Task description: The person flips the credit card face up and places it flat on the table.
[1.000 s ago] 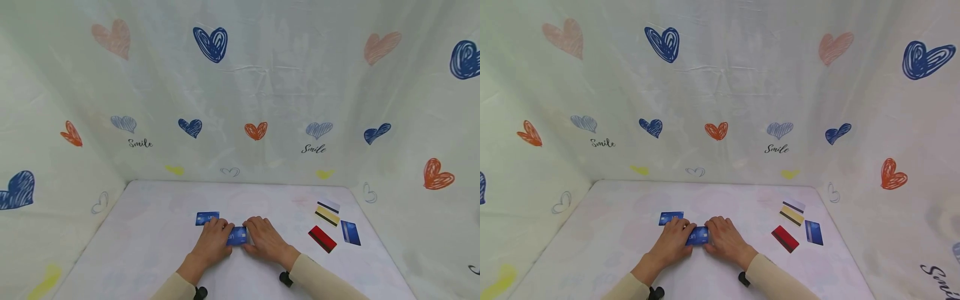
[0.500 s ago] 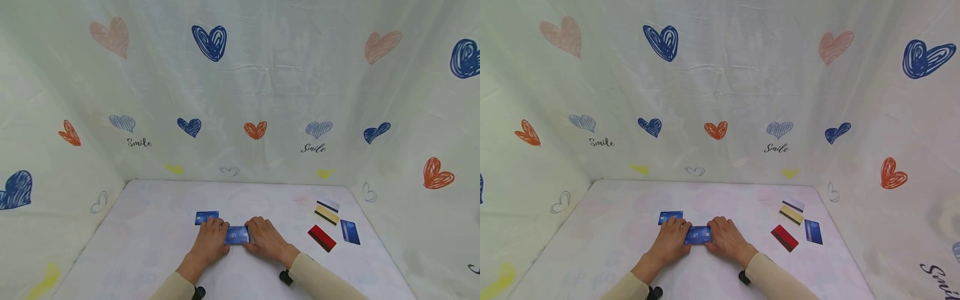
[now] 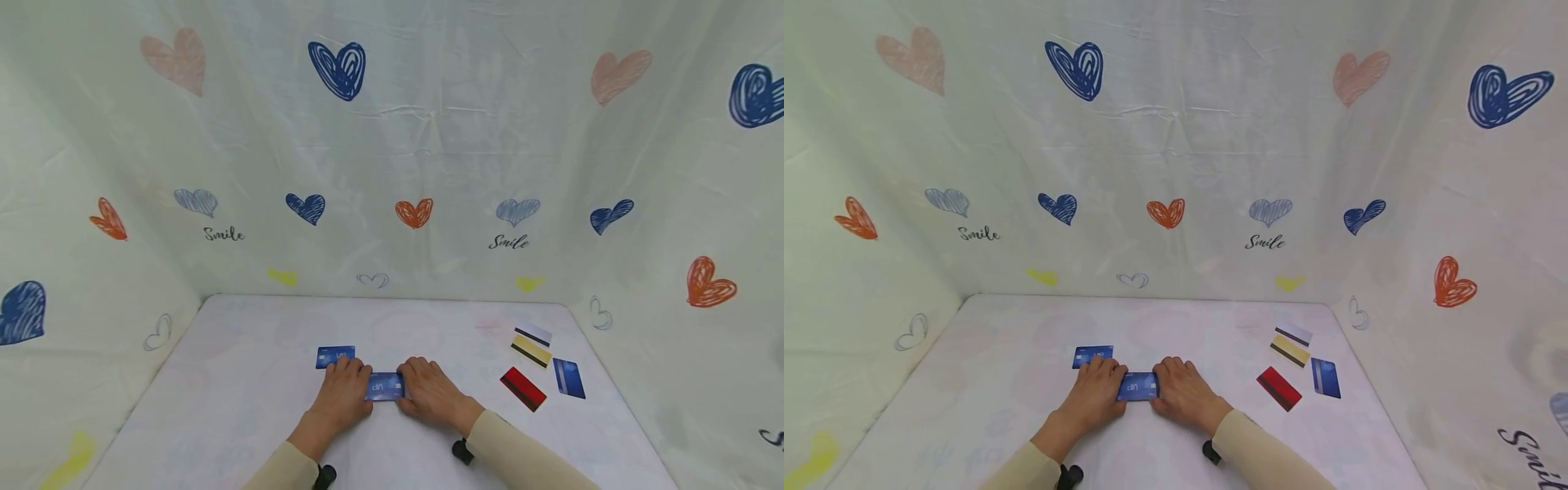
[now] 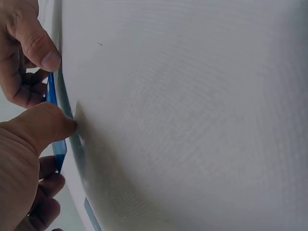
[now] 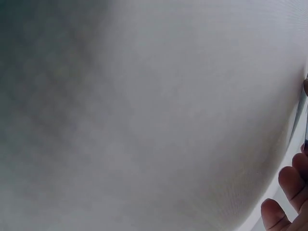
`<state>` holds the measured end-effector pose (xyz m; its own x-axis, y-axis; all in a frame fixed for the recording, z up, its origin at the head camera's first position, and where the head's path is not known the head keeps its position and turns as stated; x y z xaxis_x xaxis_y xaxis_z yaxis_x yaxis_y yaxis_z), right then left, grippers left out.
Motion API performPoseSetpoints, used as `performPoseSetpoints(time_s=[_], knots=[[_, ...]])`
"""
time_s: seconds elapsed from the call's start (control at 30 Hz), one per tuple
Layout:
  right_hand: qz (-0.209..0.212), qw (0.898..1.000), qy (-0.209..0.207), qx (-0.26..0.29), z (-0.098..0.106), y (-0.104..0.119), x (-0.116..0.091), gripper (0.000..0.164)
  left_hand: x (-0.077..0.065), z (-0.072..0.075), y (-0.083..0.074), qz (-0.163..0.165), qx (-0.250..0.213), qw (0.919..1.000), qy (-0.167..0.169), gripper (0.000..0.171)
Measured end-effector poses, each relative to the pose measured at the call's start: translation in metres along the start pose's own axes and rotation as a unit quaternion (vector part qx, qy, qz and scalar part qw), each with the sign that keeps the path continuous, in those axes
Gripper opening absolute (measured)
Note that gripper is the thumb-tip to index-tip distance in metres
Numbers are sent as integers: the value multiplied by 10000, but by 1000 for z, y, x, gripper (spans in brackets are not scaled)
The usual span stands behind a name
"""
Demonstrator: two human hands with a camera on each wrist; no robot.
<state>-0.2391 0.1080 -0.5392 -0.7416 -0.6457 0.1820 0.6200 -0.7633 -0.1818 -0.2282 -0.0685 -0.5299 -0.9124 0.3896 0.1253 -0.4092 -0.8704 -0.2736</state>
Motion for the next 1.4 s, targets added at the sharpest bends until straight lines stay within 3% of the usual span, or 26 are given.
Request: performPoseSetpoints(time_s=[0.3, 0.47, 0.67, 0.83, 1.07, 1.4], knots=[[-60, 9991, 402, 128, -4, 2, 1, 54, -3, -1, 3, 260, -182, 9994, 167, 62], [-149, 9979, 609, 161, -5, 6, -4, 62, -16, 2, -8, 151, -187, 9990, 371, 54], [108, 9950, 993, 5, 2, 23, -20, 62, -36, -4, -22, -219, -455, 9911, 1229, 59], [250, 9910, 1316, -79, 3, 37, -23, 62, -46, -10, -18, -174, -731, 9813, 1775, 73], [352, 9886, 1457, -173, 4, 57, -4, 64, -54, -6, 4, 110, -895, 9810, 1720, 88], [657, 9862, 1505, -189, 1, 85, 20, 64, -75, 10, 33, 13, -1140, 9814, 1546, 107]])
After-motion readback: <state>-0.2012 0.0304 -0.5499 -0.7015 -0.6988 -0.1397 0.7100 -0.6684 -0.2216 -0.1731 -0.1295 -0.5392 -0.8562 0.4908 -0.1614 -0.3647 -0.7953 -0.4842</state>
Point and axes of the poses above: each hand's wrist, its own x-axis towards the middle knuckle, its own z-axis out of the back of the hand, y = z × x, the point moved 5 cm from there along x, towards the middle knuckle, and after that the axes turned 11 degrees about -x, right-handed, at the moved point
